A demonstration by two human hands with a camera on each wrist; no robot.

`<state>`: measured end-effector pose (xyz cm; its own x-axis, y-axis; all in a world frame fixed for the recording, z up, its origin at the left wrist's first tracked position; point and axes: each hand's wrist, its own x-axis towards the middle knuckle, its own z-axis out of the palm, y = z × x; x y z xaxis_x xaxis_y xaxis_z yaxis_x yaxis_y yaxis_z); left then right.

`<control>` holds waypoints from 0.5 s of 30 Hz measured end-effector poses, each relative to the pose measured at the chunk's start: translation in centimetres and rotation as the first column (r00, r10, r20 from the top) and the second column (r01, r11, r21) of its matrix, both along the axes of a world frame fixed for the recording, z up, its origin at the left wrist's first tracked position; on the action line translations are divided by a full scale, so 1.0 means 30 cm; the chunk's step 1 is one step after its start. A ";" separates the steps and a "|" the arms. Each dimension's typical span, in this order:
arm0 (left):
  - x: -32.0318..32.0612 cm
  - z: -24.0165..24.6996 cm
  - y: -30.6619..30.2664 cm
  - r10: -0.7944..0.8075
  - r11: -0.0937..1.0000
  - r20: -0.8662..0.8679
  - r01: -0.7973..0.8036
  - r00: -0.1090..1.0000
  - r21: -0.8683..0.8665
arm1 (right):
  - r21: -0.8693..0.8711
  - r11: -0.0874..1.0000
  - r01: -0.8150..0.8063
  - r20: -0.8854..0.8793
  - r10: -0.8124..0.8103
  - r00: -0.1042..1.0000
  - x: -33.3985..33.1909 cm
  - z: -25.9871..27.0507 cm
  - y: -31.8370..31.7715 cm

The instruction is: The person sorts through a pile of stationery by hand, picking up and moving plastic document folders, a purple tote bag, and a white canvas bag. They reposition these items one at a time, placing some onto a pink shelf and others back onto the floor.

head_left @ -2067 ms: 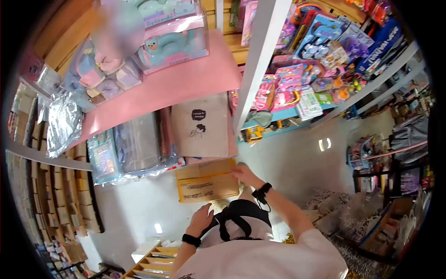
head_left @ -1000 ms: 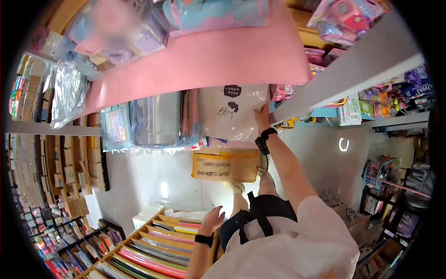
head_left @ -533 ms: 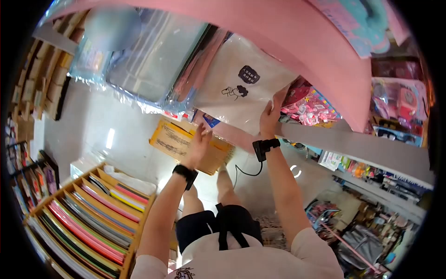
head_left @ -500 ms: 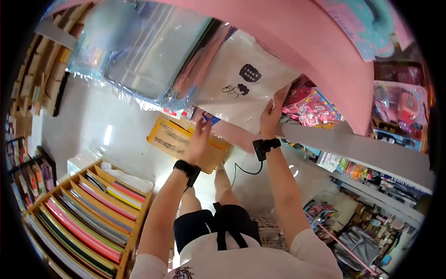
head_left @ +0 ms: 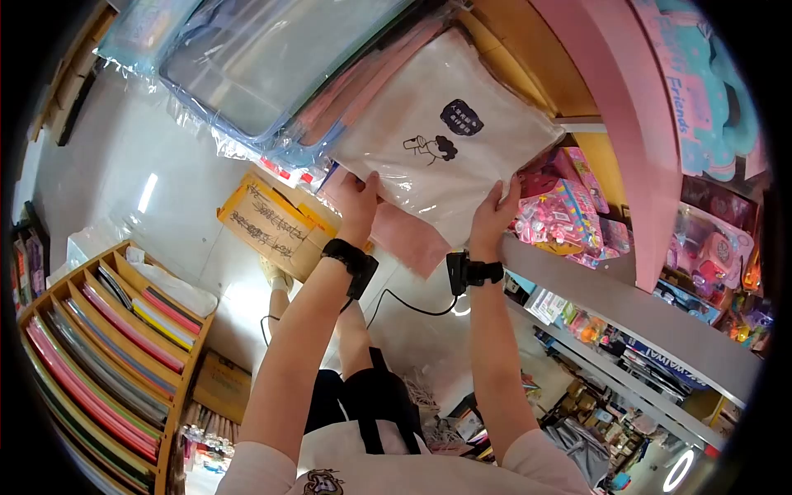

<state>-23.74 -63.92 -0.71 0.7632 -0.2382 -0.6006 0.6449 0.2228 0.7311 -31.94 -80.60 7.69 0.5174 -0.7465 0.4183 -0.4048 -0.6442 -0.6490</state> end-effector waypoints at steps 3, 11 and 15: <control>0.007 -0.042 -0.012 -0.055 0.996 0.058 0.051 0.997 0.068 | -0.037 0.999 0.022 0.005 -0.022 1.000 0.002 -0.022 -0.014; 0.031 -0.074 -0.003 -0.164 0.984 0.129 0.153 0.978 0.093 | -0.068 0.997 0.041 -0.020 -0.042 0.999 -0.016 -0.007 -0.011; -0.028 -0.109 -0.013 -0.215 0.961 0.230 0.165 0.949 0.221 | 0.065 0.991 0.114 0.071 -0.118 0.990 -0.046 -0.004 -0.013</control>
<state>-24.57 -64.33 -3.98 0.8466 -0.2903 -0.4460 0.4520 -0.0502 0.8906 -33.32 -80.99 7.56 0.3948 -0.8248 0.4047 -0.4234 -0.5543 -0.7166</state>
